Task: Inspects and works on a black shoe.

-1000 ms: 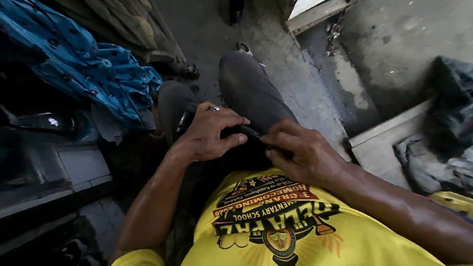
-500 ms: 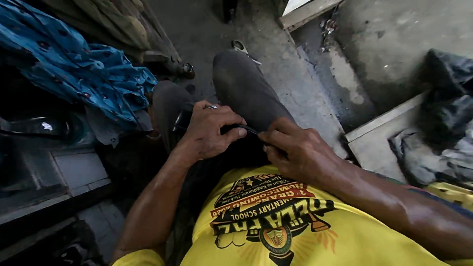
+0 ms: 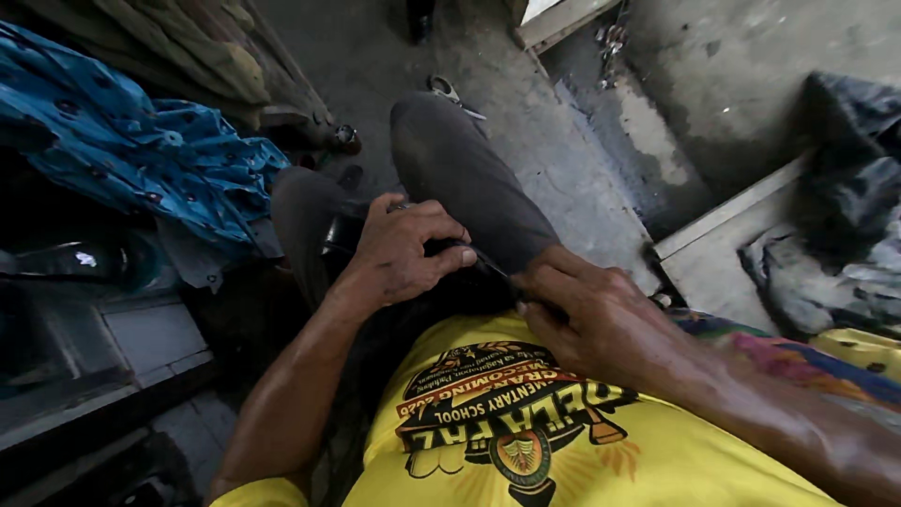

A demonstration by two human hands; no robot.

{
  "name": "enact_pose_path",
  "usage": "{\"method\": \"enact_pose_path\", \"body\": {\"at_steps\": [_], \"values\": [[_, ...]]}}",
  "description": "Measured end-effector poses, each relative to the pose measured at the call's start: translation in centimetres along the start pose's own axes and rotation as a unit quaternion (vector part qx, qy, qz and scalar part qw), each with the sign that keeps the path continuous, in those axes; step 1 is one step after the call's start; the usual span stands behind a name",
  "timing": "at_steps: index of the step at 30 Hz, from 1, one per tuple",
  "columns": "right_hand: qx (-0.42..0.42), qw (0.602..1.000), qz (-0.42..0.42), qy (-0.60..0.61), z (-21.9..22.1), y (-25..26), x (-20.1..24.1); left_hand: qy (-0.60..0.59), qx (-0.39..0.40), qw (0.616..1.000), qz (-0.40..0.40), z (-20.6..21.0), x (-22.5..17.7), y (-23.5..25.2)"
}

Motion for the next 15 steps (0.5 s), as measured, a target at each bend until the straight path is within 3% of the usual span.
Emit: {"method": "enact_pose_path", "body": {"at_steps": [8, 15], "values": [[-0.026, 0.991, 0.06, 0.118, -2.1, -0.5, -3.0, -0.081, -0.009, 0.995, 0.064, -0.1, 0.4, 0.5], [0.001, 0.985, -0.014, 0.17, -0.7, 1.9, -3.9, -0.147, -0.005, 0.985, 0.089, -0.1, 0.8, 0.3]]}}
Point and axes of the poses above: each hand's wrist, its own y-axis towards the middle knuckle, its own z-axis out of the palm, x = y × z, the point moved 5 cm from there along y, towards the middle knuckle, and after that the axes turned 13 degrees about -x, right-handed, at the moved point
